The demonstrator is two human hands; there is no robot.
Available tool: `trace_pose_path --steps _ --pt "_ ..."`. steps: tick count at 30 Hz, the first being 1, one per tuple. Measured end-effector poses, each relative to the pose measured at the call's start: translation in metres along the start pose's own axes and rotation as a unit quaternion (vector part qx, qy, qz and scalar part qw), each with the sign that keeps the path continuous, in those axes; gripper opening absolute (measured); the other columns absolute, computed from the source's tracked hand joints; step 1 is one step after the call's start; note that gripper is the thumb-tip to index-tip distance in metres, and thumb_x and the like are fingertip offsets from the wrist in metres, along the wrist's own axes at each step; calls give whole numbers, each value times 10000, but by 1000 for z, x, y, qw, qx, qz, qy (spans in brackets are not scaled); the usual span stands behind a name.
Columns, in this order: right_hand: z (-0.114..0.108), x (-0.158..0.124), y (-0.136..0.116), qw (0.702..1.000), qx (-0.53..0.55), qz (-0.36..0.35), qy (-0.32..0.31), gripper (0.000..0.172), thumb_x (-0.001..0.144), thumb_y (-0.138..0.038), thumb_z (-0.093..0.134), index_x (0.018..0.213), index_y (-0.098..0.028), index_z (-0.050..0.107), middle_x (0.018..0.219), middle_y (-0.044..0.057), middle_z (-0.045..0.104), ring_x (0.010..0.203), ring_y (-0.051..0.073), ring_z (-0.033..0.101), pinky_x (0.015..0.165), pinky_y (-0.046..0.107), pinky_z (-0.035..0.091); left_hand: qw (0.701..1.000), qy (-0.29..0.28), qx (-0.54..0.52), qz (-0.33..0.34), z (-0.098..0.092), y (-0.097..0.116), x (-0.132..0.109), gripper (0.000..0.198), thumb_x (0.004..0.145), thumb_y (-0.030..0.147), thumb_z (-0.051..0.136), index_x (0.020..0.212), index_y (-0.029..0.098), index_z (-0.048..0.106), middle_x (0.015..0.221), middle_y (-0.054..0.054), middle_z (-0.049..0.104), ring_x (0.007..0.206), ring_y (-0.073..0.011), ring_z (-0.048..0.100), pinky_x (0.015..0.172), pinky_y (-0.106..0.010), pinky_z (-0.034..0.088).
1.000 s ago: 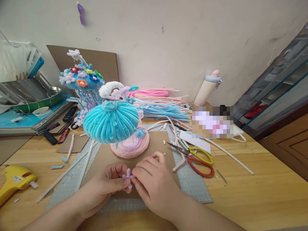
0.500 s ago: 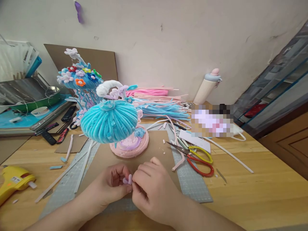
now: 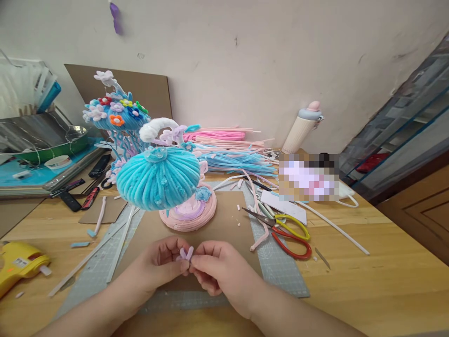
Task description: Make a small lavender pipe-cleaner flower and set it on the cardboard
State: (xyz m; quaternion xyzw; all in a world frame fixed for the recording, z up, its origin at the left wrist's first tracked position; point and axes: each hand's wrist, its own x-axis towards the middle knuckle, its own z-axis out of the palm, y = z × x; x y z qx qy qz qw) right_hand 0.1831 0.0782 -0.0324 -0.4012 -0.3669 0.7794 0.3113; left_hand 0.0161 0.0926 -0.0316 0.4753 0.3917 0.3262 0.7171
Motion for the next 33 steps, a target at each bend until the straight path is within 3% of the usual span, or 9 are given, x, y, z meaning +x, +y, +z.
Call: trace_pose_path --steps 2,4,8,11,18,23,28,31,33 --pt "-1 -4 -2 995 -76 -55 40 268 839 -367 466 697 -145 514 573 -21 478 423 51 354 397 190 189 1000 -11 -16 -11 -1 3 0 189 718 288 686 742 138 573 700 -9 601 628 -106 498 635 -242 377" --pt "-3 -8 -4 970 -181 -140 83 215 873 -346 441 827 -160 540 677 -3 526 511 72 432 448 189 285 999 -25 -15 -34 -1 6 -2 183 731 291 678 747 136 582 734 -18 606 638 -106 489 629 -241 377" --pt "-6 -12 -6 863 -415 -284 43 101 874 -201 471 932 -203 554 833 14 563 723 113 518 624 220 384 997 -42 -5 -71 1 10 -5 210 693 303 705 721 131 588 710 -16 600 596 -101 465 557 -225 357" --pt "-7 -11 -6 800 -492 -343 28 123 897 -154 423 880 -196 538 816 14 567 755 120 514 663 232 375 998 -25 -9 -61 1 11 -6 211 730 327 673 734 131 596 704 -11 600 581 -93 453 560 -223 348" --pt "-10 -9 -6 705 -617 -350 19 100 883 -156 415 853 -176 508 786 19 557 698 125 486 614 244 346 997 -49 7 -56 -3 9 -5 203 753 328 658 731 133 605 701 -13 622 581 -93 444 557 -215 321" --pt "-8 -12 -13 626 -677 -386 39 148 891 -154 394 843 -161 534 784 41 566 704 143 486 617 268 342 999 -44 -26 -17 -2 10 -5 209 710 330 703 740 141 618 713 -12 625 732 -143 538 727 -254 388" --pt "-4 -11 -25 549 -731 -406 -15 172 881 -131 391 861 -144 562 765 52 574 704 161 487 589 288 326 998 -30 -47 -28 2 16 -7 238 670 330 741 674 134 605 662 2 604 670 -124 527 690 -241 389" --pt "-4 -5 -23 543 -719 -433 6 163 873 -142 400 844 -146 560 743 50 566 682 161 468 581 290 317 996 -1 -78 -31 2 17 -8 237 643 297 767 675 137 595 645 18 593 643 -108 516 662 -223 379" --pt "-3 -2 -20 582 -687 -435 26 137 854 -139 415 815 -155 545 730 41 554 667 151 458 584 278 318 996 4 -84 -28 0 16 -8 217 665 283 754 690 135 597 655 15 596 645 -105 514 655 -219 374"
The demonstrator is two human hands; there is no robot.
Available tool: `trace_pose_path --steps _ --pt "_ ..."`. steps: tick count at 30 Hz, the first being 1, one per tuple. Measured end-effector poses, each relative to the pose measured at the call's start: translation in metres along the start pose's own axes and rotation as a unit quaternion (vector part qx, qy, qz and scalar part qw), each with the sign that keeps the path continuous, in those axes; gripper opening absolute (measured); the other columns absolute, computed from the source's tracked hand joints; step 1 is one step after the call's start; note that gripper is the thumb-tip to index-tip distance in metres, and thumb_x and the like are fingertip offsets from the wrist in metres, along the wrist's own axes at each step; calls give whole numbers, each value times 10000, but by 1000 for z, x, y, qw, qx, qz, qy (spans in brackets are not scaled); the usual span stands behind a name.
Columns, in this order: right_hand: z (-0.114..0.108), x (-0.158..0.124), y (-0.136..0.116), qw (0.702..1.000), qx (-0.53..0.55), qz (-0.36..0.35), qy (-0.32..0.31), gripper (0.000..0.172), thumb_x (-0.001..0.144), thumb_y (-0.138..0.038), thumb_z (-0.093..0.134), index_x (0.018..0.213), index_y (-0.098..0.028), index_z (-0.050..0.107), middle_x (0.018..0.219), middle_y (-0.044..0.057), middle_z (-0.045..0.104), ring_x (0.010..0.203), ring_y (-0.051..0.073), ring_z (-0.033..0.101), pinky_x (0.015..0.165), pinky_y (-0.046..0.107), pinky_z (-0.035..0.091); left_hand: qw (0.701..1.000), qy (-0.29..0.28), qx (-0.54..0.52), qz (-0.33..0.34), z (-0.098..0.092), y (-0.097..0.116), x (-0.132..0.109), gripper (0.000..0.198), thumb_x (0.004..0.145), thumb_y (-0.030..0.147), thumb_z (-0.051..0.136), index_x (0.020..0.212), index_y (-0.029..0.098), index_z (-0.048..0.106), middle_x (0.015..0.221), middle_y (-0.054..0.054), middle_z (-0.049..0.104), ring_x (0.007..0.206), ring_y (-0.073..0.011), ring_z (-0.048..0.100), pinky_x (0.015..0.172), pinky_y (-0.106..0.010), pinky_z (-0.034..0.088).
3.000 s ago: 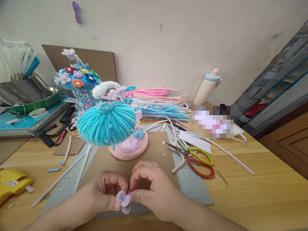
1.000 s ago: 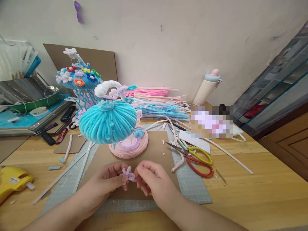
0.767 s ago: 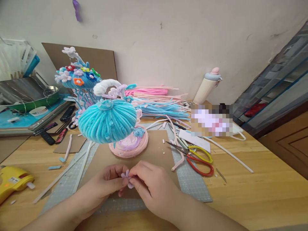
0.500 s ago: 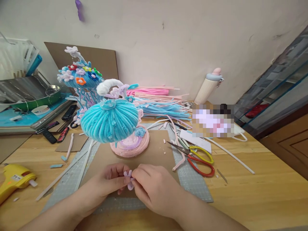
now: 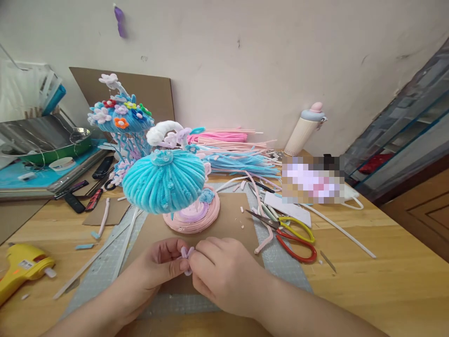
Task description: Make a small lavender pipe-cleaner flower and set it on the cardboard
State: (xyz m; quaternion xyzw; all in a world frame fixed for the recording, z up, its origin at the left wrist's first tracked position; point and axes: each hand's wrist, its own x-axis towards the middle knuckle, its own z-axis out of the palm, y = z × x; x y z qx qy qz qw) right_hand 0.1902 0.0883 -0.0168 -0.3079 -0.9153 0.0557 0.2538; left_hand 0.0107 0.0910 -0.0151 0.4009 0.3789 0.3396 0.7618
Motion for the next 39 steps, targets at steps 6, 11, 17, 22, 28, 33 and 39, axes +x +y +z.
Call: trace_pose_path --steps 6,11,17,22,28,33,39 --pt "5 -2 -8 958 227 173 28 135 770 -98 453 659 -173 468 606 -29 465 555 84 398 520 212 284 999 -17 21 20 -1 -7 3 205 686 271 732 681 138 577 650 7 584 643 -112 509 646 -226 382" --pt "9 0 -3 754 523 395 -49 118 696 -164 474 583 -177 444 473 -71 347 428 56 261 414 201 180 990 25 137 34 7 -7 2 151 708 255 692 698 154 580 672 9 555 667 -133 488 631 -237 372" --pt "18 3 0 559 717 416 -35 137 690 -235 574 661 -180 452 439 -99 374 363 25 191 373 186 106 980 30 188 60 1 -10 4 132 758 272 636 800 166 570 756 -13 562 745 -166 512 687 -272 396" --pt "18 1 -3 650 658 380 29 317 740 -429 632 698 -184 437 435 -109 356 357 33 283 371 178 194 958 150 191 153 -6 -13 6 286 699 269 713 930 200 558 926 -32 573 920 -194 502 811 -292 384" --pt "26 -2 -2 672 655 346 5 325 766 -450 614 719 -179 442 478 -90 406 358 36 318 362 173 216 994 63 65 54 2 -7 6 254 681 343 729 814 159 616 751 -11 604 689 -131 517 633 -239 404" --pt "23 -6 -5 778 521 351 13 251 830 -406 545 771 -167 495 633 -27 500 498 70 424 450 190 328 997 72 28 1 3 -7 3 228 660 318 753 778 145 662 729 -14 619 646 -110 508 548 -199 385" --pt "10 -12 2 959 241 147 27 127 879 -170 446 921 -183 565 779 31 585 706 130 517 626 244 381 998 68 15 -4 4 -7 4 245 646 317 764 727 137 619 665 -11 602 595 -100 487 510 -191 387"
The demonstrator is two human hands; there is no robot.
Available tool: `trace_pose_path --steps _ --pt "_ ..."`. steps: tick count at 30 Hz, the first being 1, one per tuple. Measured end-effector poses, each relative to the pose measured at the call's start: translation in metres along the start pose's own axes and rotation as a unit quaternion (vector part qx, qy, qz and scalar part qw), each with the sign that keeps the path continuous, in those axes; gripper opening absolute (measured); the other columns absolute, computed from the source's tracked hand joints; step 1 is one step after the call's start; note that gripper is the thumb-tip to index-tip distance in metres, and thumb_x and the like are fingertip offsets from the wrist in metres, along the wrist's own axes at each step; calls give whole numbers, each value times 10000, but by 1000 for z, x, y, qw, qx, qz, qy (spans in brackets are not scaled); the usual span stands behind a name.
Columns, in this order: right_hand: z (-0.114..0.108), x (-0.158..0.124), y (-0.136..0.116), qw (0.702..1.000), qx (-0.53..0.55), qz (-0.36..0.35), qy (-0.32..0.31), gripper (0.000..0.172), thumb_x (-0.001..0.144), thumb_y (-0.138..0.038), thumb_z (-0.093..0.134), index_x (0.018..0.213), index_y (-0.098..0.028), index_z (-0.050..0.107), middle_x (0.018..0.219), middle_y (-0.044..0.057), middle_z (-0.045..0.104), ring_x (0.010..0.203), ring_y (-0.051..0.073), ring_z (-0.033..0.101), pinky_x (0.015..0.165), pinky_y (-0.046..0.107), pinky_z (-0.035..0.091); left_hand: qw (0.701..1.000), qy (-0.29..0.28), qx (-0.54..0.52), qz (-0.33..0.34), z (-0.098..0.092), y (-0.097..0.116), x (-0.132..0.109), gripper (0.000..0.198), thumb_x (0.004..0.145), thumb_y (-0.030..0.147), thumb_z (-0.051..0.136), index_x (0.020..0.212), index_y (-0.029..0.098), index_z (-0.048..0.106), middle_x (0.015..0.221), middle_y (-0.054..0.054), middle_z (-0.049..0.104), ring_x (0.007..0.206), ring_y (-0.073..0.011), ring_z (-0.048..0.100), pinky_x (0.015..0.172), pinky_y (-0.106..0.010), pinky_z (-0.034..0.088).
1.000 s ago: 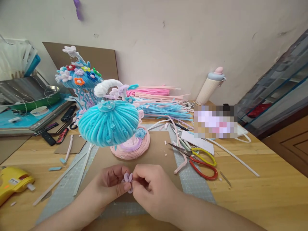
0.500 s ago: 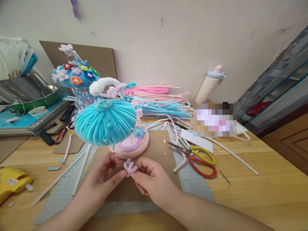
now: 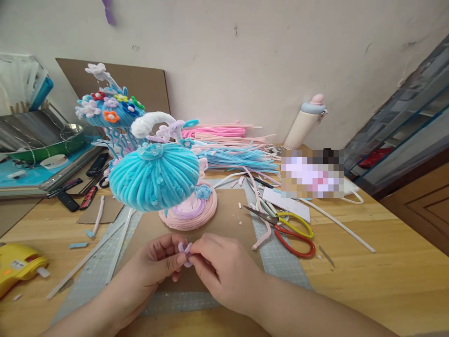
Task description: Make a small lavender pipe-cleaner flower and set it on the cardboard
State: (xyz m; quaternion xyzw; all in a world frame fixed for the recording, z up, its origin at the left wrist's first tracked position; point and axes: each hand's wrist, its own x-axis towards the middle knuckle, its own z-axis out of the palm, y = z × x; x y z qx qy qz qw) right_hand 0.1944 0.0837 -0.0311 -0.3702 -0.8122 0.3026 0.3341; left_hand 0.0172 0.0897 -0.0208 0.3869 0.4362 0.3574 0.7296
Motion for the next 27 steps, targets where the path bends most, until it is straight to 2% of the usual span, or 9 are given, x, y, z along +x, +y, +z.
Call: trace_pose_path --steps 5,9,13,15,18,21,25,26,27 --pt "1 2 2 993 -102 -56 -3 139 883 -140 427 957 -176 540 803 36 598 722 141 523 636 257 380 1000 -8 -22 12 0 -2 1 235 660 279 759 732 141 584 664 13 572 605 -90 487 538 -195 404" --pt "5 2 1 985 -161 -70 1 157 879 -113 396 941 -168 529 791 42 599 718 154 530 626 267 380 999 -2 -31 23 -1 -8 4 268 606 220 797 737 144 575 667 28 574 626 -83 512 610 -202 414" --pt "8 0 0 983 -170 -68 6 136 848 -104 409 867 -158 533 733 37 573 666 151 503 589 268 353 999 -1 -22 40 -2 -12 7 268 589 228 801 686 141 566 636 30 568 597 -89 507 577 -207 403" --pt "9 1 -3 992 -123 -28 15 116 819 -106 434 793 -161 533 683 16 542 621 131 475 566 253 335 999 -8 -16 50 -2 -12 6 258 595 228 794 677 142 565 630 31 565 598 -91 500 579 -208 398" --pt "10 4 -7 994 18 108 24 100 775 -128 474 695 -162 525 608 -19 490 554 95 429 514 216 308 997 -1 11 74 1 -9 4 219 621 208 771 673 145 568 639 32 564 628 -97 497 605 -208 385" --pt "11 9 -7 943 222 248 13 77 746 -176 508 671 -159 516 558 -47 433 489 64 360 452 189 259 994 16 64 92 5 -6 0 180 648 199 739 656 146 568 635 30 557 634 -106 491 612 -217 374" --pt "11 13 0 786 499 360 -65 82 676 -173 525 669 -181 443 464 -104 306 378 31 169 383 189 116 989 23 112 96 8 -5 -2 142 677 205 705 683 145 577 670 14 577 663 -122 508 626 -231 381" --pt "11 13 2 757 532 370 -84 95 668 -167 524 672 -184 431 462 -109 298 372 27 147 380 190 100 989 20 115 95 8 -5 -1 141 679 208 704 687 143 578 673 12 580 666 -123 510 627 -232 382" --pt "11 13 4 748 541 373 -98 100 671 -169 526 678 -184 427 467 -108 309 368 25 149 377 189 100 989 17 111 93 7 -5 0 147 677 213 707 688 142 578 669 13 578 664 -120 508 625 -229 382"
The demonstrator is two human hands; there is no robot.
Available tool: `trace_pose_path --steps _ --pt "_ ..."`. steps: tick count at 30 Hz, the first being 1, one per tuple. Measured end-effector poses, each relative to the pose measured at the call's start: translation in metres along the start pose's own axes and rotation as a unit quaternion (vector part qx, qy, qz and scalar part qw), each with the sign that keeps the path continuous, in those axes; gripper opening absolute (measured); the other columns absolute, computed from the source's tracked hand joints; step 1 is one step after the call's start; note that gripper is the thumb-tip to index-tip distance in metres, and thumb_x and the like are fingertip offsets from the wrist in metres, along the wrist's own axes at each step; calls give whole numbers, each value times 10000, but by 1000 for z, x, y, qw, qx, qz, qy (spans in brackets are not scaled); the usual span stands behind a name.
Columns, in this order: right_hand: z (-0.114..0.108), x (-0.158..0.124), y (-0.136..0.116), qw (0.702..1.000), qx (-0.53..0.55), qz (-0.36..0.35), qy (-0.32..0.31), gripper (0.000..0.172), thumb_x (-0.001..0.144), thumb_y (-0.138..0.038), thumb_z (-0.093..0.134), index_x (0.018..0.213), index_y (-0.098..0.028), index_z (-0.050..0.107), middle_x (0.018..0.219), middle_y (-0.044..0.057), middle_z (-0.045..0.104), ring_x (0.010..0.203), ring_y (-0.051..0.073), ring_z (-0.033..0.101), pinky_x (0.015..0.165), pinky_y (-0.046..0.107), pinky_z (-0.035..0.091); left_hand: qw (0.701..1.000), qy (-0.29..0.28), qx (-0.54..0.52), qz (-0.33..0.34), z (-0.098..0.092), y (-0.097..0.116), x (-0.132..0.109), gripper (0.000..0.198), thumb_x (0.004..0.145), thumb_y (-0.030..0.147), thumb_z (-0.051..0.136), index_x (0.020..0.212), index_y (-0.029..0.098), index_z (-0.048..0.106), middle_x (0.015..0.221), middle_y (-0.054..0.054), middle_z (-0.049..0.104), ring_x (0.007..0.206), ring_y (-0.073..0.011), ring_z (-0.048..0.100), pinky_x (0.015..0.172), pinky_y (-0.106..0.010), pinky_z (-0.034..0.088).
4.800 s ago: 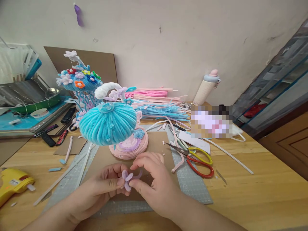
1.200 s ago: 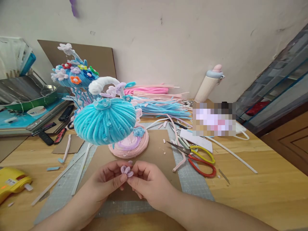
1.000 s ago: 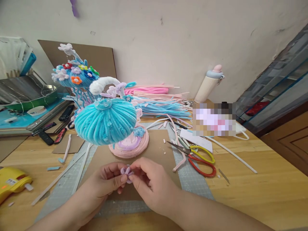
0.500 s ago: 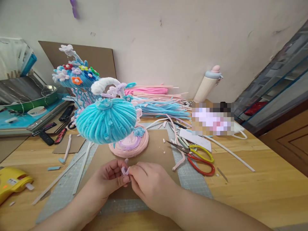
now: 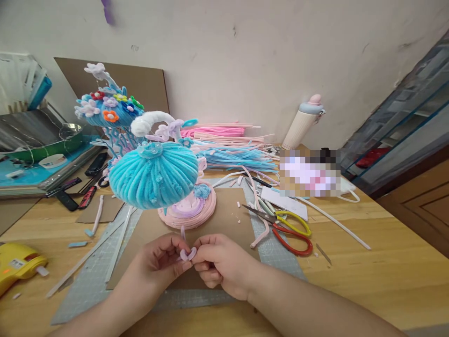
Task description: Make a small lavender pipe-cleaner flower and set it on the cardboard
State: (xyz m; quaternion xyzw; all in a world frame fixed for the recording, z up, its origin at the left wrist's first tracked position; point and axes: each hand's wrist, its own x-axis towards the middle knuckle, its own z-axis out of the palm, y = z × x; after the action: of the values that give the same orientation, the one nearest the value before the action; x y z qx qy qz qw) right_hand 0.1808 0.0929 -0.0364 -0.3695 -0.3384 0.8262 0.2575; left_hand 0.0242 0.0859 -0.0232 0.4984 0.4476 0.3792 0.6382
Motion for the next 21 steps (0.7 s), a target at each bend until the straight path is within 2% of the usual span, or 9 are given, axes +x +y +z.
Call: trace_pose_path --steps 2,4,6,8,11,15,21 --pt "-1 -1 1 998 -54 -32 17 99 711 -197 533 703 -183 436 496 -97 350 368 28 204 372 183 137 999 -13 -29 -16 -3 -2 3 184 652 224 731 679 141 569 646 23 565 632 -106 499 604 -221 380" --pt "-1 -4 2 977 -166 -118 65 77 763 -214 530 782 -182 462 572 -69 437 423 46 323 400 178 231 996 -35 -68 -51 -6 -5 5 234 614 238 763 669 141 557 626 32 554 584 -91 490 570 -215 382" --pt "-1 -10 1 925 -301 -215 88 54 803 -199 519 847 -185 492 664 -39 499 530 67 413 476 182 311 991 -54 -89 -82 -9 -7 6 265 594 248 783 675 139 556 618 33 550 550 -83 485 543 -216 392" --pt "-3 -14 -1 859 -414 -291 76 31 825 -172 506 846 -184 526 720 -18 530 606 79 446 539 187 342 989 -60 -102 -90 -10 -7 6 272 607 252 783 733 139 571 643 19 570 567 -93 505 541 -220 409" --pt "-7 -17 -4 785 -498 -360 80 63 849 -159 489 822 -181 541 725 -9 531 621 85 455 560 193 343 988 -41 -135 -65 -10 -2 4 255 670 244 749 823 154 564 729 -4 607 656 -115 542 592 -231 432" --pt "-9 -16 -1 730 -539 -403 119 63 864 -152 471 855 -181 526 724 0 529 629 99 462 574 209 346 982 -44 -161 -85 -8 3 1 169 736 240 697 787 147 565 740 -15 613 695 -120 554 671 -255 446" --pt "-6 -15 1 704 -584 -390 104 114 863 -124 452 931 -177 526 806 34 583 712 131 516 638 238 393 982 -62 -138 -111 -11 0 0 162 748 255 687 745 118 602 709 -35 626 661 -117 556 669 -254 445"
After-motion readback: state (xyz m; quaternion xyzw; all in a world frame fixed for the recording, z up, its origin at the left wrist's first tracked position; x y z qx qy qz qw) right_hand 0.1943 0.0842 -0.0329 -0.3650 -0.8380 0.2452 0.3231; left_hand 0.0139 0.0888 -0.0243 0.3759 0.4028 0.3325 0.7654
